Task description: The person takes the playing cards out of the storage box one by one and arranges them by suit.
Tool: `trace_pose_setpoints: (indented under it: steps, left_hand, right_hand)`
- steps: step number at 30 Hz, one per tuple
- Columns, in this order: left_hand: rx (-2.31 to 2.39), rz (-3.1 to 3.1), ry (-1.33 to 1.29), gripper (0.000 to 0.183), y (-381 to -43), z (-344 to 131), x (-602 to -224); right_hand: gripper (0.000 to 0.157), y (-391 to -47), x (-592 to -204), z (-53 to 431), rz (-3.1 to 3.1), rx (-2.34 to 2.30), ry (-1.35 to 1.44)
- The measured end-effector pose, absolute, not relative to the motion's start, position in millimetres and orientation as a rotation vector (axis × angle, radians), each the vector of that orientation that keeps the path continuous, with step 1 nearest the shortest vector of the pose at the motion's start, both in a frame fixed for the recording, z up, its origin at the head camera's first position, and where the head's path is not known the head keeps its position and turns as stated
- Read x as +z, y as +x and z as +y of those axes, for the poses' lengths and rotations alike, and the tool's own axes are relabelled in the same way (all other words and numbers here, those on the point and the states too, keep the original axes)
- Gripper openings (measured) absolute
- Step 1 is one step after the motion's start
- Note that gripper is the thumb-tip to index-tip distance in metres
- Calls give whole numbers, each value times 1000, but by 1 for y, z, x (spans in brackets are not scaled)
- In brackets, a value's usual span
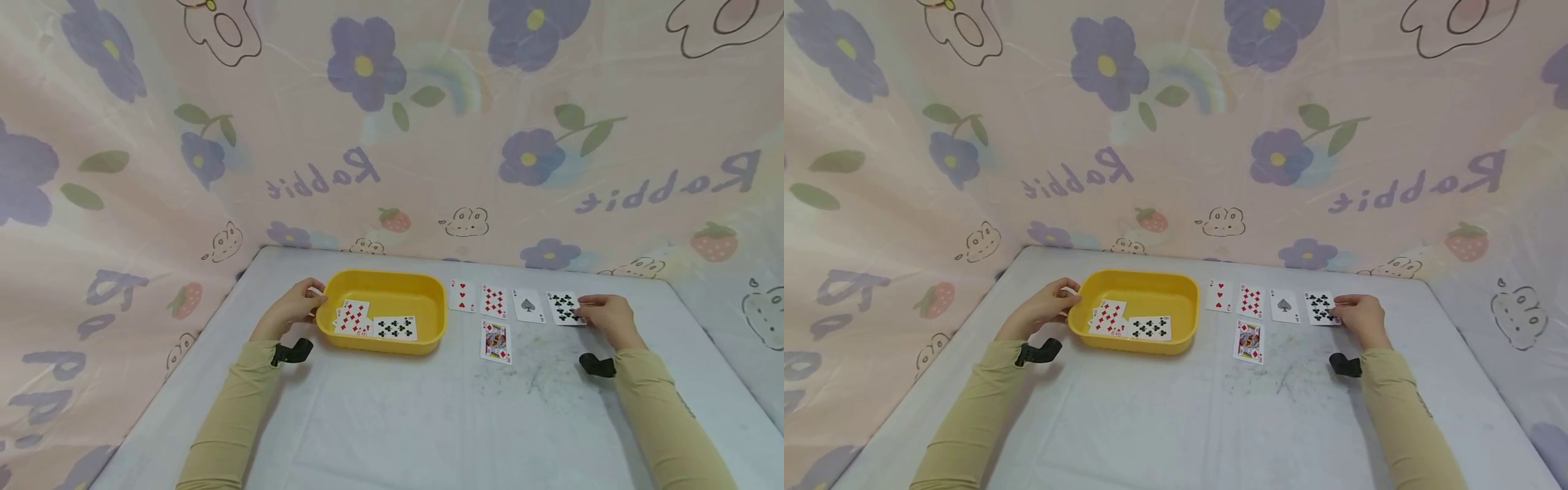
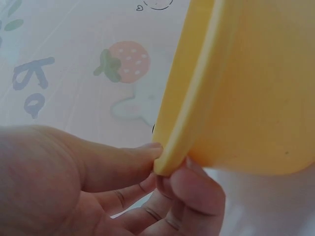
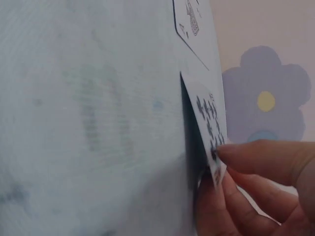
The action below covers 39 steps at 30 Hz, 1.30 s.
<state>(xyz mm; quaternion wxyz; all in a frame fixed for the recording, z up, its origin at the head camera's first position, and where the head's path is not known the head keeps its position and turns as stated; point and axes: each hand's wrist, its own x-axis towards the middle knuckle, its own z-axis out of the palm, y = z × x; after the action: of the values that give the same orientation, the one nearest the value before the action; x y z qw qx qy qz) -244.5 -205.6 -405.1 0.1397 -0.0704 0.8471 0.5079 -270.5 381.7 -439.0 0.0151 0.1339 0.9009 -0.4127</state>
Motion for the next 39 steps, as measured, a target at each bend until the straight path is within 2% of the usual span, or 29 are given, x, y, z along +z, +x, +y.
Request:
trace_pose_setpoints:
  steps: [26,32,39]
  left_hand:
    - [1484,2440,-176,27,-243,-207,-404]
    - [1481,2441,-191,28,-243,-209,-406]
    - [1478,2440,-192,29,-243,-206,-404]
  right_hand:
    - [43,-268,-427,371,2903,-1278,380]
    - [39,-278,-396,331,3004,-1375,60]
    - [42,-288,-348,266,2700,-1480,-368]
